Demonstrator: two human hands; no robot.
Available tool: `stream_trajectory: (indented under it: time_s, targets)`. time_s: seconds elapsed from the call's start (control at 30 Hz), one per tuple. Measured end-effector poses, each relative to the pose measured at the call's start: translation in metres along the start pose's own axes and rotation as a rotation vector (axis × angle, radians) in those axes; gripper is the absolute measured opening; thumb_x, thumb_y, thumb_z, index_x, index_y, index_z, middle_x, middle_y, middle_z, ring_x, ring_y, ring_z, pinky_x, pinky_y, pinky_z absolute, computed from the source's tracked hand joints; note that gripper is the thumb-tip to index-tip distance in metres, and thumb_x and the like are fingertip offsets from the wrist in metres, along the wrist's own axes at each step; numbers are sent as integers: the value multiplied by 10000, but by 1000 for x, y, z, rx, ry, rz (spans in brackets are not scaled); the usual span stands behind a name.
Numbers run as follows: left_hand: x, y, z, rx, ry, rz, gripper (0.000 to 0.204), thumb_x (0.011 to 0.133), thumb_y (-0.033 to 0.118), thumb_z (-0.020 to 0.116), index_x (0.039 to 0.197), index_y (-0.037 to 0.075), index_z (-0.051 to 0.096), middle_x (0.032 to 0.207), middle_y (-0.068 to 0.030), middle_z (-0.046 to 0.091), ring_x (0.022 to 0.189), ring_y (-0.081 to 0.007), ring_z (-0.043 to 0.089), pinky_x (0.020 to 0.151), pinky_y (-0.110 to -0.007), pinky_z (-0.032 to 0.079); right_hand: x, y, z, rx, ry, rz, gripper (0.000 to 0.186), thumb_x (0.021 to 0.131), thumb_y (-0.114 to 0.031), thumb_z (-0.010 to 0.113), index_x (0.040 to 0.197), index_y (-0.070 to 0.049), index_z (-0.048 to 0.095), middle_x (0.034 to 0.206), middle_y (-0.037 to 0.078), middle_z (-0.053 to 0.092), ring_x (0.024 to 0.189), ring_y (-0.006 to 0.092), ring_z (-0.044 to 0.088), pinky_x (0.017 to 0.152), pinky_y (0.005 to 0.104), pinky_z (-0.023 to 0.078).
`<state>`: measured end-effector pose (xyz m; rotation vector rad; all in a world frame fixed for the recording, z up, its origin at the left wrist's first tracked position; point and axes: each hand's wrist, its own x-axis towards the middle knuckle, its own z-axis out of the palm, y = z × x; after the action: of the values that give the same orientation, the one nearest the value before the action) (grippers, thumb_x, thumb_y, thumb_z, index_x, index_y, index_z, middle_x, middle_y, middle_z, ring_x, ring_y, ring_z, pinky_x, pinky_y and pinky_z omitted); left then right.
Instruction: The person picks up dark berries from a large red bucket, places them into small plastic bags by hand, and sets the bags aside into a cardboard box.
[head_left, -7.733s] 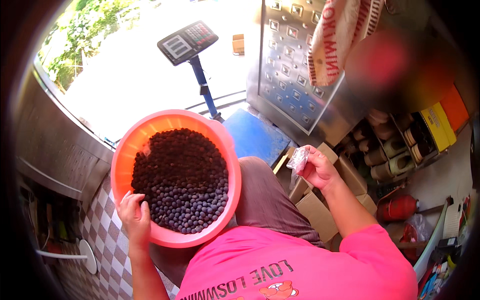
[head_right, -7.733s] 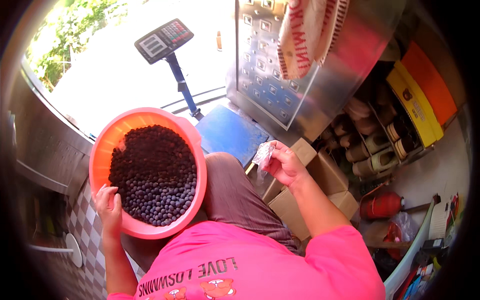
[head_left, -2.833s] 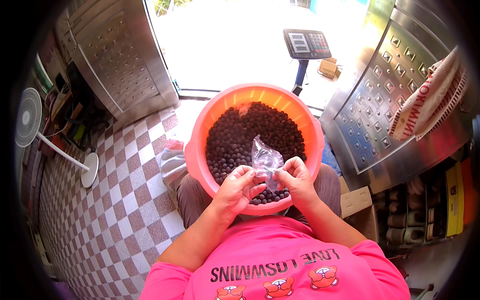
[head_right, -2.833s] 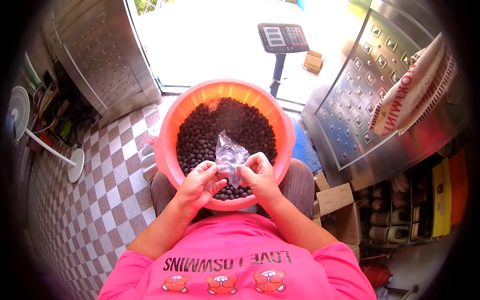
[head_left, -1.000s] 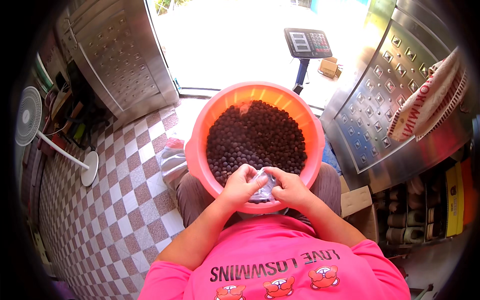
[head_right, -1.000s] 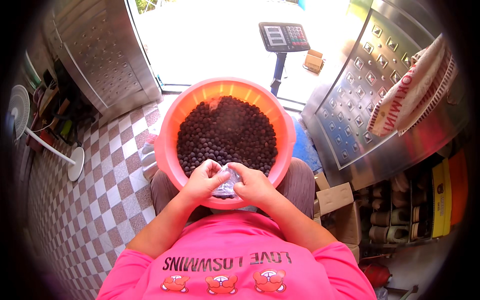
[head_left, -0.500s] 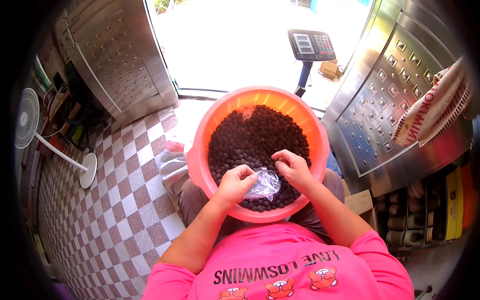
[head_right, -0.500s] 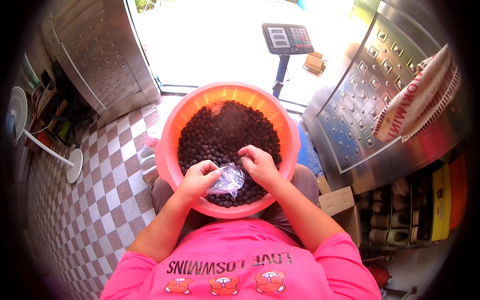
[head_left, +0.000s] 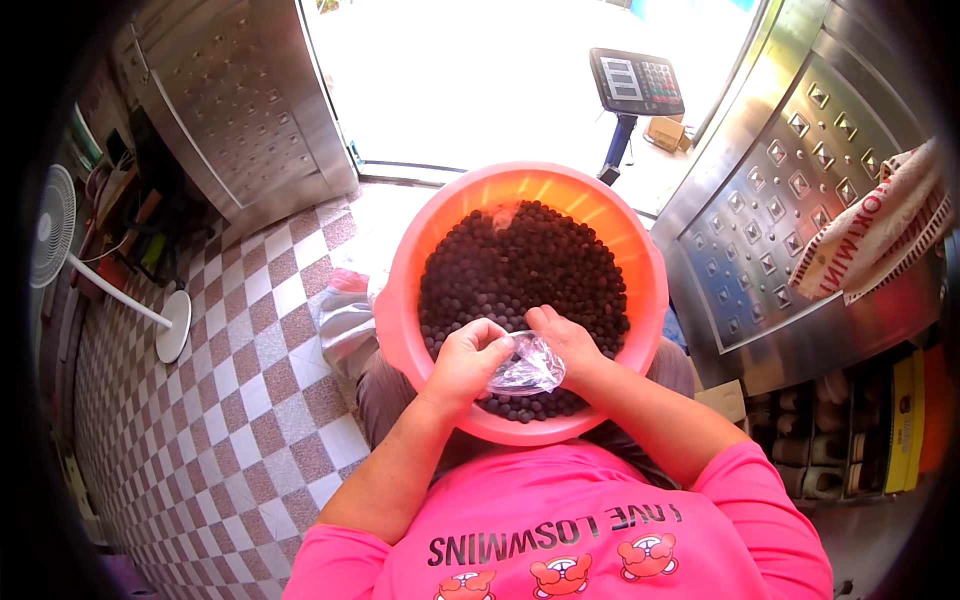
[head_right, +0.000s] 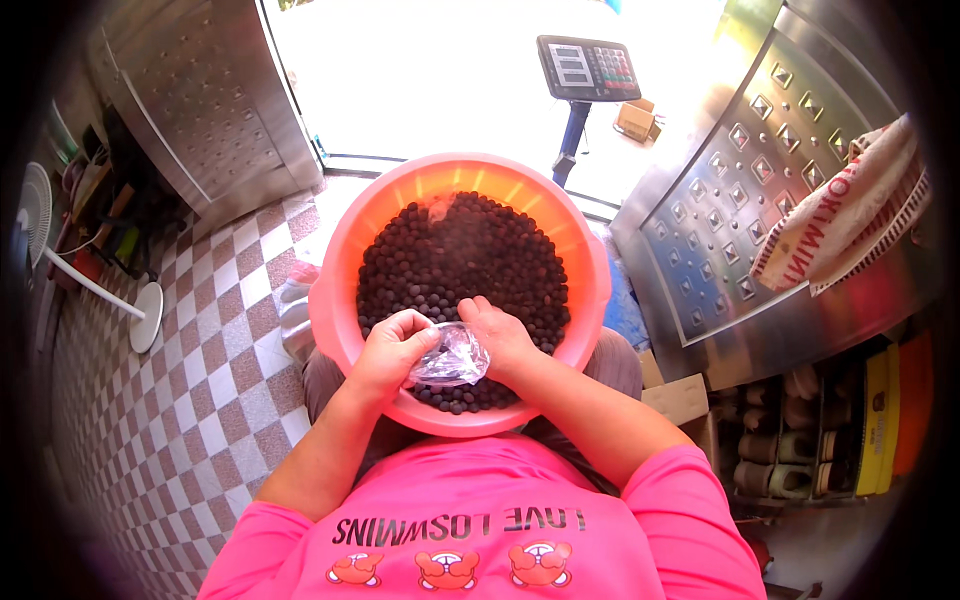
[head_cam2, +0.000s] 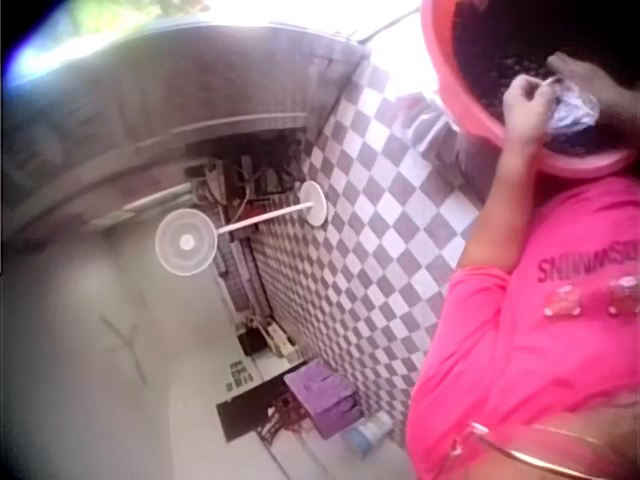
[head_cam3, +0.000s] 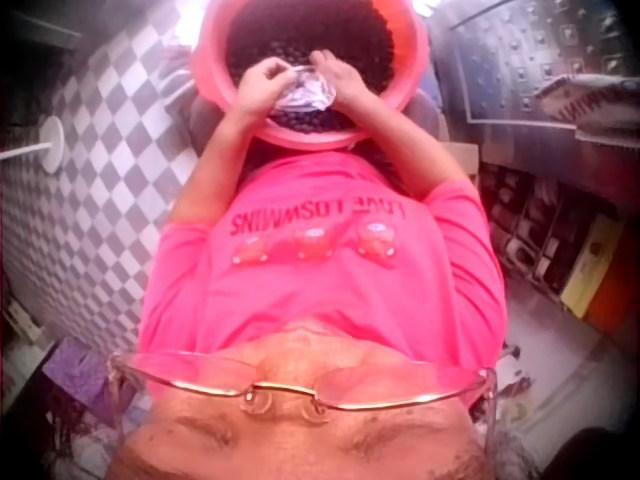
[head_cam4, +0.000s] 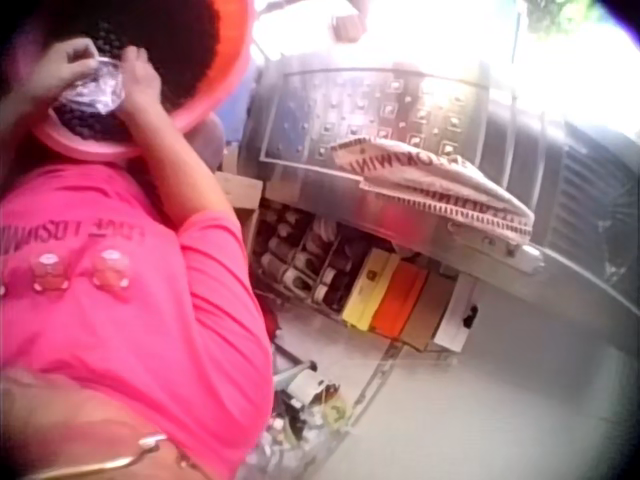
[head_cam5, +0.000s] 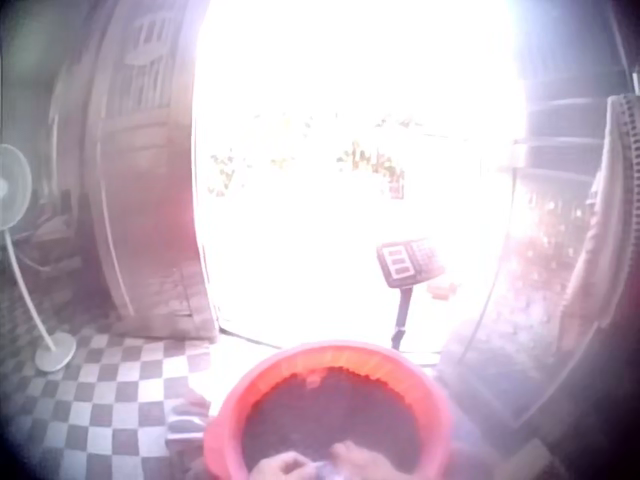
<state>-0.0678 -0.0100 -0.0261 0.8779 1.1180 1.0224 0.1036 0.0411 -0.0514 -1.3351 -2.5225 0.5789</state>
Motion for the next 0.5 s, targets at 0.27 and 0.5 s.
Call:
stream_trajectory:
  time_s: [0.27, 0.5]
  targets:
    - [3, -3, 0, 68, 13, 7, 86, 865, 120, 580, 832, 49, 543, 626, 19, 505, 400, -29, 384, 336, -186, 288, 9, 19, 7, 308, 76, 173, 241, 765, -189, 620, 893, -3, 534, 829, 231, 602, 834, 377, 598, 714, 407, 477]
    - [6, -6, 1, 189, 33, -5, 124, 845, 162, 578, 835, 40, 555, 603, -4, 502, 397, -67, 409, 342, -224, 314, 13, 21, -42, 1598, 226, 440, 157, 873, -206, 553, 863, -65, 485, 656, 32, 502, 446, 107, 435, 352, 237, 315]
